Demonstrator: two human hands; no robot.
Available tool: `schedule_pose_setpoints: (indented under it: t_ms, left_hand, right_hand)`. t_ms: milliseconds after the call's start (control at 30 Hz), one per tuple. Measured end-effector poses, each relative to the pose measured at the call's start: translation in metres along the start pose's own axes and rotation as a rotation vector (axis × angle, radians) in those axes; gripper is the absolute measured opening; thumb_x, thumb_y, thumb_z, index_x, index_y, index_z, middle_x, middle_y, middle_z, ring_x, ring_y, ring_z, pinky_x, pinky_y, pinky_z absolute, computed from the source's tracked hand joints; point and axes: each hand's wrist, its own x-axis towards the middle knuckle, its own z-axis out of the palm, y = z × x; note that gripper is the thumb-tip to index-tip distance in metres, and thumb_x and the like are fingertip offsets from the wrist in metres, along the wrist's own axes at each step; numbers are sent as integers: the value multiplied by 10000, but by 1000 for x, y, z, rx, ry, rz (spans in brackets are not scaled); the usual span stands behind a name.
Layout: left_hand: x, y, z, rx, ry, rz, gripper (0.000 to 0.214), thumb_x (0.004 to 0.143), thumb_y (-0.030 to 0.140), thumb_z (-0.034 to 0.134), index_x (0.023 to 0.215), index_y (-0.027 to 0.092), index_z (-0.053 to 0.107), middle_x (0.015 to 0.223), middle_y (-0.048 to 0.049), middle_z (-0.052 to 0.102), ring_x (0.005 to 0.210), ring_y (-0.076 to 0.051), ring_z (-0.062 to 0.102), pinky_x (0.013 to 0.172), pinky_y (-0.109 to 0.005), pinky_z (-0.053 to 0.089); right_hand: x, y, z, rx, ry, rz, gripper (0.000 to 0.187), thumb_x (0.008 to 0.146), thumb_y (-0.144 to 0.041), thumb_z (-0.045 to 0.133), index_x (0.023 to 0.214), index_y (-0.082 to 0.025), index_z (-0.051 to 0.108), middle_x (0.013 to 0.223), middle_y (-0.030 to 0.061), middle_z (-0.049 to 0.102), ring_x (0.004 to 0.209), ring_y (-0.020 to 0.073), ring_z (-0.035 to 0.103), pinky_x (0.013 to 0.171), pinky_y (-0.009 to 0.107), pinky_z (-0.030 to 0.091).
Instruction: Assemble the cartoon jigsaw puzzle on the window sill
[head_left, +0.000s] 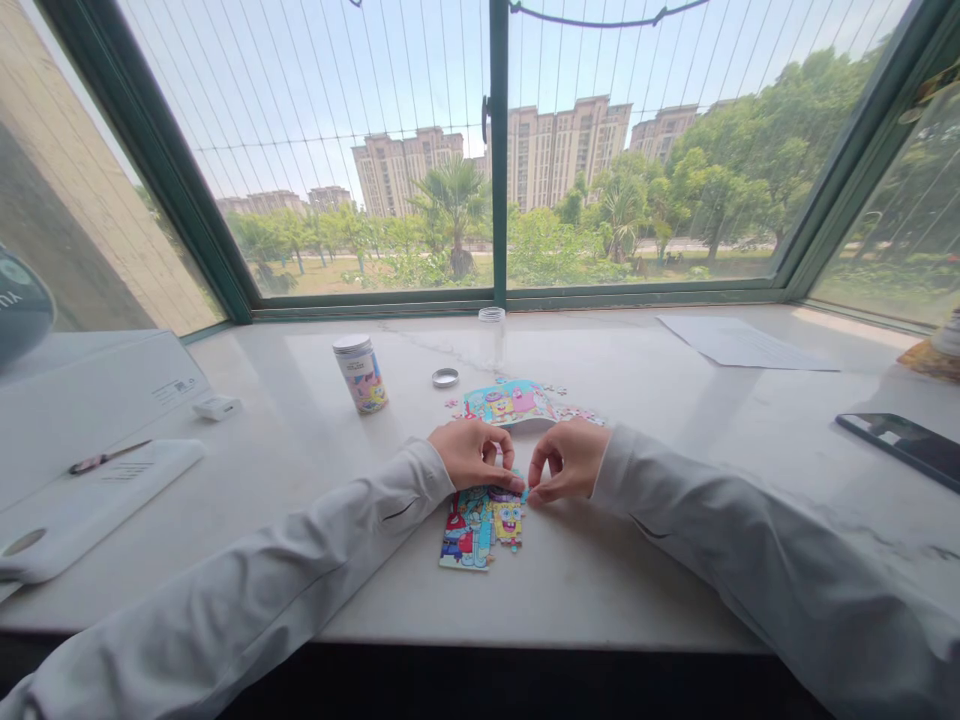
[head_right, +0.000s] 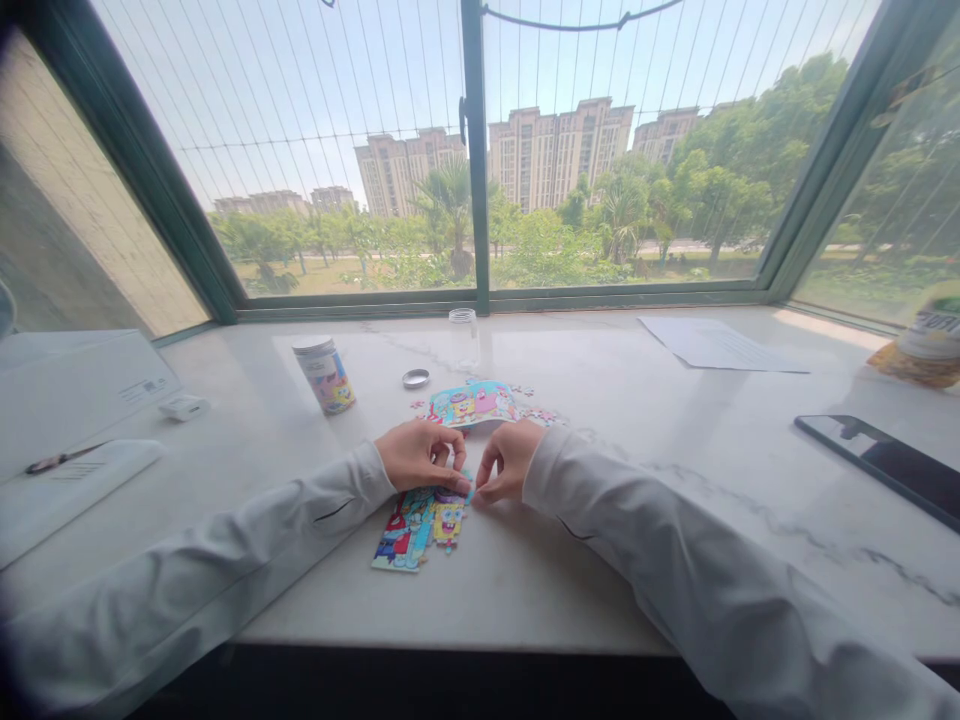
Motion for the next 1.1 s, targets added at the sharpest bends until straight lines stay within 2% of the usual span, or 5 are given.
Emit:
schedule_pose_setpoints:
  t_ms: [333,533,833,967,1100]
  left_hand:
    - [-4,3,1,26,33,-4,416,621,589,727,736,198,641,507,68,508,475,-69,400,493,-205,272]
    - [-6,4,2,23,59,3,408,622,580,728,719,194,639,513,63,527,477,-69,418,488,-200,267]
    - [-7,4,-2,-133,3,-35,416,602,549,769,741,180,634,478,75,463,458,-59,351,477,-200,270]
    - [-5,2,-4,-260,-10,-30,458,585,562,780,730,160,616,465,79,413,452,-51,317,454,-201,237]
    - [0,-1,-8,-417,88,-54,523,592,626,748,726,154,567,468,82,368,444,-43,283,438,-203,197]
  right_hand:
    - [12,13,0,135,-109,65,382,645,-530,714,814,-195,786,531,-31,508,539,89,408,501,231,293]
    - [5,23,-18,189,-241,78,450,616,-574,733,826,-178,778,518,-46,447,522,80,353,492,235,249]
    - [-14,36,-36,88,-469,45,340,591,-471,776,774,-184,760,625,-30,601,512,70,431,534,231,334]
    - [-11,40,-32,100,-441,2,307,589,-457,773,723,-181,755,601,-26,608,509,76,436,542,236,345]
    - [-10,50,-36,146,-272,-68,308,634,-496,732,713,-200,767,606,-9,609,571,110,490,588,255,375]
